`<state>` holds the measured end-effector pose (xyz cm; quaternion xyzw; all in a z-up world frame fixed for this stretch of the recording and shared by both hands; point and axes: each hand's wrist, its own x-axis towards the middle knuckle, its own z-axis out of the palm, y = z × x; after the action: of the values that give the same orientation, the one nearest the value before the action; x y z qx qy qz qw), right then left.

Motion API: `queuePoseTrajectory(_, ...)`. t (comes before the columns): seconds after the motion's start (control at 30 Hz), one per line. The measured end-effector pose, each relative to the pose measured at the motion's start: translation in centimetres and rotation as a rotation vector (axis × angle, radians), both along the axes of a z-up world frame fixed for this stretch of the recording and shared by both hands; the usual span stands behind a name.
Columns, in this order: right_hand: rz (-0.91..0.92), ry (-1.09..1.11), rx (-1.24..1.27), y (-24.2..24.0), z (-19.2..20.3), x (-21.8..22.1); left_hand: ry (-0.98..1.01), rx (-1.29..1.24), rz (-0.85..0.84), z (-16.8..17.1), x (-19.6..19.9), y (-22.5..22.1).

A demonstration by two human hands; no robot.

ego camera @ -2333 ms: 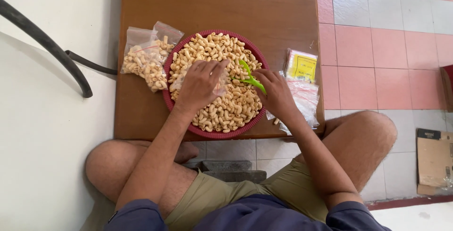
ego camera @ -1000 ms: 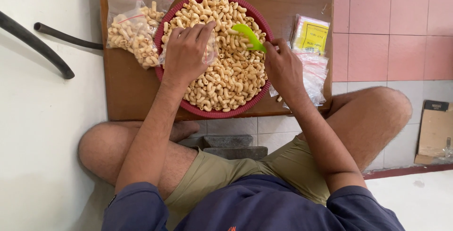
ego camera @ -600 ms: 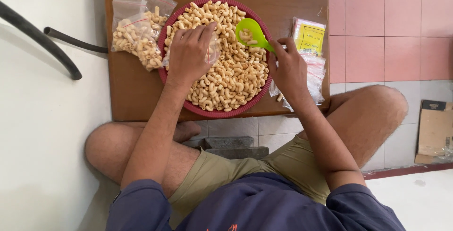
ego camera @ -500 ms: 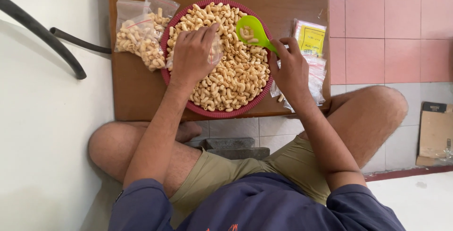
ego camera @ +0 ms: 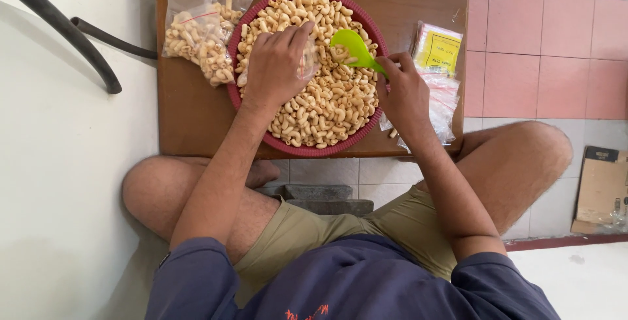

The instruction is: The person fills small plastic bags with cashews from a large bowl using a green scoop and then seals the bags by hand.

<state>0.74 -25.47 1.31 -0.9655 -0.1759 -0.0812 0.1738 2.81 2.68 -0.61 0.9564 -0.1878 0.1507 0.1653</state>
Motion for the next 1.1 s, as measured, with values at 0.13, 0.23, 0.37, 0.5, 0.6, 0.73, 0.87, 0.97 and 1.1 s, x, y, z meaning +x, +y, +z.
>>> queuePoseTrajectory(0.13,-0.018,0.0,-0.017,-0.2,0.1,0.1,-0.008,0.027,0.002,-0.4,0.1,0.0)
queuePoseTrajectory(0.23,-0.039,0.004,-0.024,-0.4,0.1,0.1,-0.021,0.029,-0.005,-0.3,0.0,0.1)
queuePoseTrajectory(0.37,-0.047,0.019,-0.008,-0.6,-0.1,0.2,-0.018,0.048,0.001,-0.4,0.1,0.0)
queuePoseTrajectory(0.5,-0.056,0.052,0.044,-0.7,0.1,0.4,-0.03,0.035,-0.003,-0.3,0.1,0.1)
queuePoseTrajectory(0.6,-0.083,0.131,0.091,-0.6,0.1,0.6,-0.013,0.048,0.002,-0.5,0.1,0.2)
queuePoseTrajectory(0.73,-0.074,0.18,0.139,-0.4,0.1,0.6,-0.006,0.032,0.009,-0.6,0.1,0.1)
queuePoseTrajectory(0.87,-0.032,0.145,0.107,0.2,-0.3,0.1,0.027,0.055,0.02,-0.4,0.1,0.1)
queuePoseTrajectory(0.97,-0.015,0.168,0.118,0.9,0.2,-0.2,0.016,0.036,0.017,-0.4,0.1,0.1)
queuePoseTrajectory(1.1,0.006,0.191,0.116,1.1,0.1,-0.5,-0.009,0.022,0.011,-0.3,0.2,0.1)
